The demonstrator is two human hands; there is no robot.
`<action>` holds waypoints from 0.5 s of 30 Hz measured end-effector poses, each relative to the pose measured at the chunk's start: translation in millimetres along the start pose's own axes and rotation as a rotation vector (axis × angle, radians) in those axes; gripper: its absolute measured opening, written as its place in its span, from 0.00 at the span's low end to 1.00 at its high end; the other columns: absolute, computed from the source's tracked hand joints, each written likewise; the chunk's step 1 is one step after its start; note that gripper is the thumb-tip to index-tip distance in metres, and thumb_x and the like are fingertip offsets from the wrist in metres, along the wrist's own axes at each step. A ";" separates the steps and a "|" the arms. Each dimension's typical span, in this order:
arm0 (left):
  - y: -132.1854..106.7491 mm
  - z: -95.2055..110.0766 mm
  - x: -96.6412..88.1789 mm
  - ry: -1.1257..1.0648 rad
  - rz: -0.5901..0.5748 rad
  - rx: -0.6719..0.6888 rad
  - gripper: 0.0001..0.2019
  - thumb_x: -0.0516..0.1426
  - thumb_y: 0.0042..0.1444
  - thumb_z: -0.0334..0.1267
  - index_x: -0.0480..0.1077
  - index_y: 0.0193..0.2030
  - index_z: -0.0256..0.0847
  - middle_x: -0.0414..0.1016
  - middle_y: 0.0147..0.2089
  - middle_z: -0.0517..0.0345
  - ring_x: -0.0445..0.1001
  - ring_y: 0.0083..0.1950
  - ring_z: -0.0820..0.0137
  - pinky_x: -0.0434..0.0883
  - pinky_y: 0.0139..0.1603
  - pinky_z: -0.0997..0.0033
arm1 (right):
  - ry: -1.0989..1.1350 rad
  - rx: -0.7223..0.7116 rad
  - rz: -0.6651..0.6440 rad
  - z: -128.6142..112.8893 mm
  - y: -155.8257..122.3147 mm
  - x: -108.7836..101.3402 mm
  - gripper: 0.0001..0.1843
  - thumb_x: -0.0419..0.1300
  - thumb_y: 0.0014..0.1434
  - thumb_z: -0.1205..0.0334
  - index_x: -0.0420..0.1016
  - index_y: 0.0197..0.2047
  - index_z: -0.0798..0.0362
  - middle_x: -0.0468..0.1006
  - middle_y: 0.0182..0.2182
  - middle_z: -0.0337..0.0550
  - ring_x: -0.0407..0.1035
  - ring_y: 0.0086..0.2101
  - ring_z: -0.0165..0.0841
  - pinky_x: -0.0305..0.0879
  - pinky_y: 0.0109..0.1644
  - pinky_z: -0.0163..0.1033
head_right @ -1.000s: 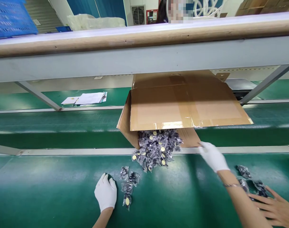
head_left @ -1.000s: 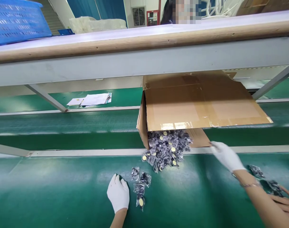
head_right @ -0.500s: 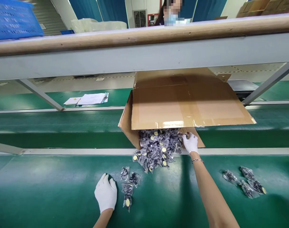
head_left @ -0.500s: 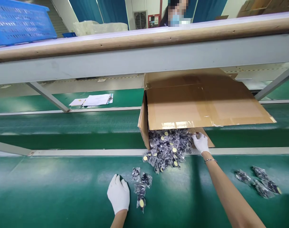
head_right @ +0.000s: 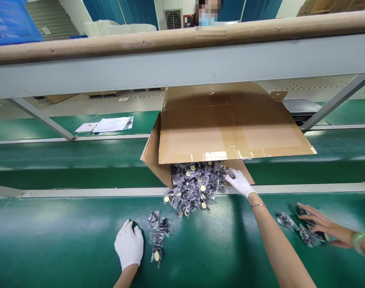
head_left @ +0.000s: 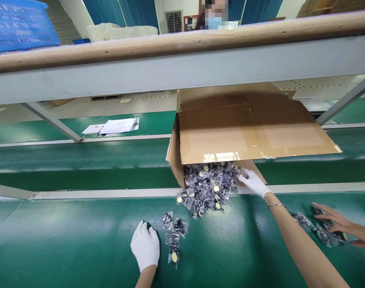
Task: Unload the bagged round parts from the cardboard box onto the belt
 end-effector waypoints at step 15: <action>0.7 0.4 1.8 -0.021 -0.040 -0.030 0.22 0.46 0.66 0.40 0.76 0.50 0.27 0.79 0.55 0.34 0.77 0.55 0.53 0.74 0.57 0.54 | -0.054 0.255 -0.004 34.7 -72.5 -144.5 0.21 0.52 0.56 0.40 0.74 0.35 0.48 0.78 0.30 0.46 0.69 0.30 0.39 0.64 0.34 0.44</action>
Point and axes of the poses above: each hand's wrist, its own y-axis towards the middle knuckle, its own x-axis out of the palm, z = x × y, the point moved 3 cm from there along y, towards the middle knuckle
